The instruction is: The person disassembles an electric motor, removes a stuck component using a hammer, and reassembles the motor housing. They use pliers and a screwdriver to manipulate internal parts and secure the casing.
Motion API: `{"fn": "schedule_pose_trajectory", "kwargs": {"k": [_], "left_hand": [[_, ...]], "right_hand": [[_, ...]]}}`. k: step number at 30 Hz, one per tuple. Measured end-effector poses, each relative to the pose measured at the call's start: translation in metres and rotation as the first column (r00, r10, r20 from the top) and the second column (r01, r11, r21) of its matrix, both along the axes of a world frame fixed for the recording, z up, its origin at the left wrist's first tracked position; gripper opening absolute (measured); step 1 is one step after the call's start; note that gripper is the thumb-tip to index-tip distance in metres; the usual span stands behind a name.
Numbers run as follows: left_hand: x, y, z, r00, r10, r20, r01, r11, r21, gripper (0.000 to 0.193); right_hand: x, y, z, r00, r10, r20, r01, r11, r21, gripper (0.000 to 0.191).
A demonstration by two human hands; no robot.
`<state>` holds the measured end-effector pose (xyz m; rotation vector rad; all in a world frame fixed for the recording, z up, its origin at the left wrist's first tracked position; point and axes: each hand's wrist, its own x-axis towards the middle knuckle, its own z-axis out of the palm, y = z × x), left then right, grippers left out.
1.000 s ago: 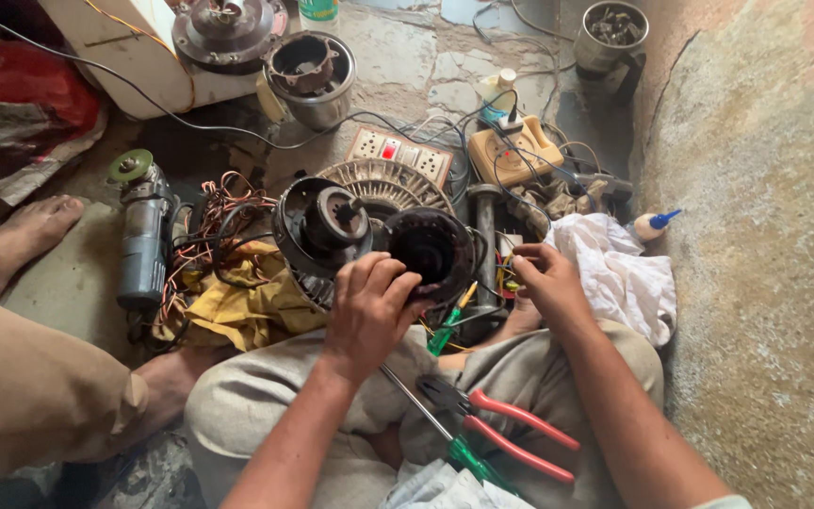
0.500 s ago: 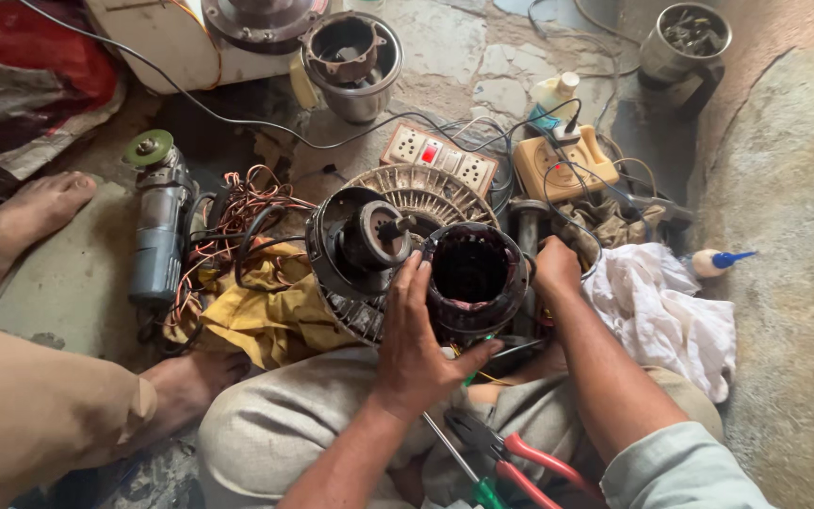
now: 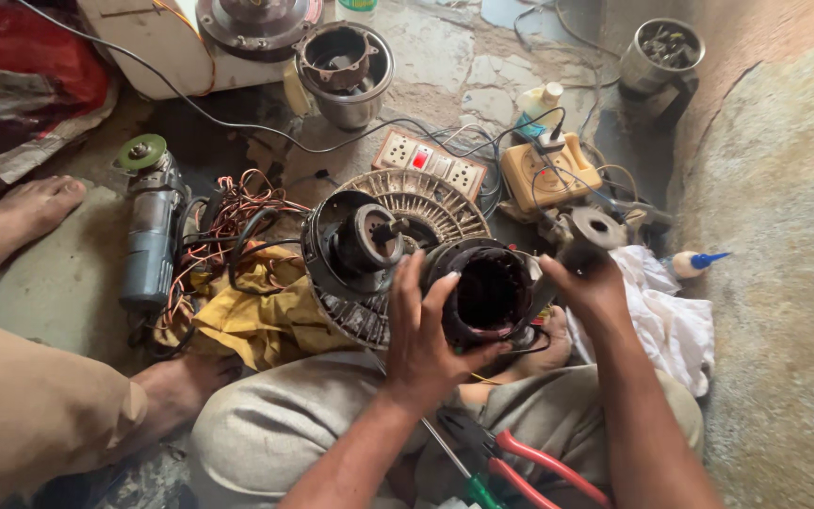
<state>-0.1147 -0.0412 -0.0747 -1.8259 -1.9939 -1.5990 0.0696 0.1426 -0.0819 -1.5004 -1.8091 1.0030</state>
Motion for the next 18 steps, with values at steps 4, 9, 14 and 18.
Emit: {"fn": "schedule_pose_trajectory", "kwargs": {"k": [4, 9, 14, 18], "left_hand": [[-0.004, 0.005, 0.015, 0.995, -0.074, -0.06, 0.073, 0.997, -0.025, 0.122], [-0.009, 0.009, 0.035, 0.98, -0.191, -0.06, 0.175, 0.964, -0.201, 0.142], [-0.015, 0.012, 0.045, 0.959, -0.278, 0.048, 0.282, 0.954, -0.101, 0.135], [-0.005, 0.009, 0.05, 0.972, -0.162, 0.172, 0.181, 0.978, -0.102, 0.128]], "right_hand": [[0.035, -0.053, 0.027, 0.955, 0.09, -0.281, -0.023, 0.973, 0.232, 0.027], [0.063, -0.09, 0.085, 0.912, 0.065, -0.404, 0.13, 0.89, 0.438, 0.036], [0.069, -0.113, 0.149, 0.877, 0.086, -0.473, 0.255, 0.752, 0.608, 0.034], [0.051, -0.133, 0.18, 0.805, 0.249, -0.538, 0.165, 0.777, 0.607, 0.035]]}}
